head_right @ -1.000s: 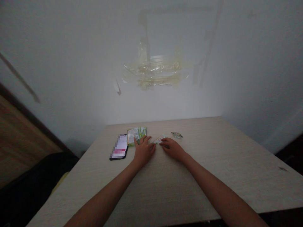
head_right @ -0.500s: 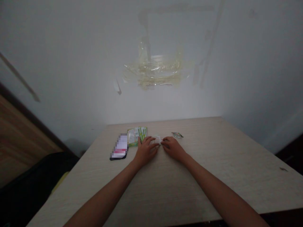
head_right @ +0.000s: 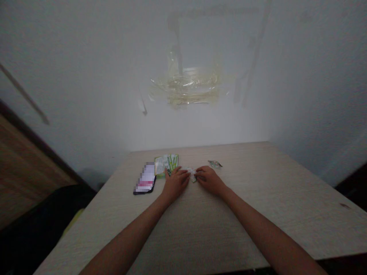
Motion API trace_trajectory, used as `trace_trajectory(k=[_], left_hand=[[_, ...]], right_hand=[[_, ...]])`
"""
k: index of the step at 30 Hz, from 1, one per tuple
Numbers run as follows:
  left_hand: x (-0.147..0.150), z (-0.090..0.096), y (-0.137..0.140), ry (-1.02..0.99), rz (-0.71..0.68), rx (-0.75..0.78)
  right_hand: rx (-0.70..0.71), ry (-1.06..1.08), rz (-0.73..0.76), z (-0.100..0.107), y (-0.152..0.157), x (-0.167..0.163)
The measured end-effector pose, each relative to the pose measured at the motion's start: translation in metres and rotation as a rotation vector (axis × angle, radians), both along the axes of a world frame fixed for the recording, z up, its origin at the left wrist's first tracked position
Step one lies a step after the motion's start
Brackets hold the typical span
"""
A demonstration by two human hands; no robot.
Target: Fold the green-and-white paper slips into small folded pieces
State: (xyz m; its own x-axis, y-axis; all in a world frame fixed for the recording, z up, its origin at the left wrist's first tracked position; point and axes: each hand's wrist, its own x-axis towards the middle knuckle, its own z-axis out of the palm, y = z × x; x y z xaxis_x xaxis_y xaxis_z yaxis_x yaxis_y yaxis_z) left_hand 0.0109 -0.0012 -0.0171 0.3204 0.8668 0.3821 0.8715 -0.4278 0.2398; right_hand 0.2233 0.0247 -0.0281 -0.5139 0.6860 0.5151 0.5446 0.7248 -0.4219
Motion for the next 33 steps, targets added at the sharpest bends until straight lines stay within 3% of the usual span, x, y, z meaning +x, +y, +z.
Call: trace_trajectory(k=[6, 16, 24, 33], left_hand=[[0.000, 0.001, 0.002, -0.038, -0.013, -0.012], [0.000, 0.003, 0.002, -0.083, -0.109, -0.029], [-0.003, 0.001, 0.004, -0.111, -0.049, -0.033], [-0.003, -0.001, 0.005, -0.083, -0.127, -0.064]], right_hand=[[0.050, -0.032, -0.007, 0.002, -0.002, -0.001], [0.097, -0.090, -0.167, -0.005, 0.002, -0.001], [0.065, -0.101, -0.164, -0.001, 0.000, -0.002], [0.030, -0.089, -0.137, -0.009, 0.005, 0.001]])
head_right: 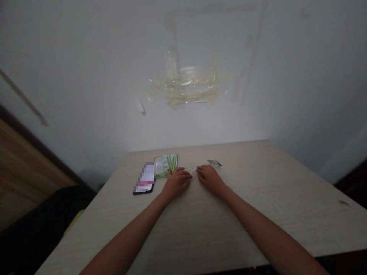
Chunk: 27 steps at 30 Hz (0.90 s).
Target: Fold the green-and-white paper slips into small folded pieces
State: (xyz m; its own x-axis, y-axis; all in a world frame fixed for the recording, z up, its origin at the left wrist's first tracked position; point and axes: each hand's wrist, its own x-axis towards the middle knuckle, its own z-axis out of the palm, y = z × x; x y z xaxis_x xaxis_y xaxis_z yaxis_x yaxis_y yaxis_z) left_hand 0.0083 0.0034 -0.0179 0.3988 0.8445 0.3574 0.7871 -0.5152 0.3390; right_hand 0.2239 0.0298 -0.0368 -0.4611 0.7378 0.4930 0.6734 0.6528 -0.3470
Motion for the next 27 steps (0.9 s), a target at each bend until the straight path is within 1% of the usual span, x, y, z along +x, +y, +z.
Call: trace_trajectory(k=[4, 9, 12, 17, 27], left_hand=[[-0.001, -0.001, 0.001, 0.012, 0.000, 0.000], [0.000, 0.002, -0.001, 0.061, -0.001, 0.031], [0.001, 0.004, -0.003, 0.069, -0.003, 0.057], [0.001, 0.006, -0.003, 0.070, 0.008, 0.049], [-0.003, -0.002, 0.002, 0.041, 0.023, 0.006]], right_hand=[[-0.008, -0.001, 0.016, -0.002, 0.001, 0.000], [0.034, 0.031, 0.022, 0.004, -0.003, -0.001], [0.066, 0.022, 0.051, 0.008, -0.005, -0.002], [0.063, 0.004, 0.090, 0.007, -0.004, -0.001], [0.042, 0.012, 0.078, 0.006, -0.004, 0.000]])
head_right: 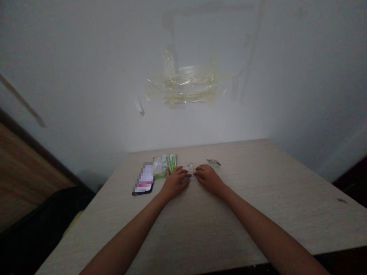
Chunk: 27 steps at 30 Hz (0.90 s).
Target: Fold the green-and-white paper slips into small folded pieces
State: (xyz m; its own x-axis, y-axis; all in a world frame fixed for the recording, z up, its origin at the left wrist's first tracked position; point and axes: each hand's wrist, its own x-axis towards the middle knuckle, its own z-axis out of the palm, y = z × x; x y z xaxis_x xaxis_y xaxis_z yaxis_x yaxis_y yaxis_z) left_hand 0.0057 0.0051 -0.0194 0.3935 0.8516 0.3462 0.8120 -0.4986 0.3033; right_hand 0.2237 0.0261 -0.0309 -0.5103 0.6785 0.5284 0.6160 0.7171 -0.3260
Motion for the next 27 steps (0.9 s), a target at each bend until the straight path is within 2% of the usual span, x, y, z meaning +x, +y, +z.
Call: trace_trajectory(k=[12, 22, 27], left_hand=[[-0.005, 0.003, 0.005, 0.019, -0.058, 0.006], [-0.002, 0.009, 0.005, 0.146, -0.109, 0.152], [-0.001, 0.010, 0.004, 0.179, -0.124, 0.174]], right_hand=[[-0.022, 0.009, -0.004, -0.004, 0.002, 0.001], [-0.046, 0.005, -0.006, -0.002, 0.002, 0.001], [-0.063, 0.012, -0.010, -0.001, 0.001, 0.001]])
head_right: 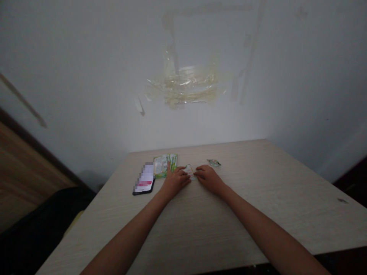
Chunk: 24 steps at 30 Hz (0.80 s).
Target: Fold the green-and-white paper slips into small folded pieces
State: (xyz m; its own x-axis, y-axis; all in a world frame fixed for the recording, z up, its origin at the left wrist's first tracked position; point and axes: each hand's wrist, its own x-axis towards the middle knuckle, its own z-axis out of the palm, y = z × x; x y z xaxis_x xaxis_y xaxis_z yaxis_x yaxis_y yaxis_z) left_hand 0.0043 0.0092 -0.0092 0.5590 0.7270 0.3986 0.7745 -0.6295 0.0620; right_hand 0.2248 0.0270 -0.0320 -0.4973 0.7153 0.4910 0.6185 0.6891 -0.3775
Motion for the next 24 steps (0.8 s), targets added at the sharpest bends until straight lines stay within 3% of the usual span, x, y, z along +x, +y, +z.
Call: trace_trajectory(k=[11, 24], left_hand=[[0.0025, -0.0008, 0.0001, 0.030, -0.001, 0.034], [-0.0021, 0.0001, 0.0045, -0.023, -0.009, -0.037]], right_hand=[[0.030, 0.020, 0.039, 0.0015, -0.0021, -0.0009], [0.029, 0.032, 0.076, 0.0024, -0.0014, -0.0010]])
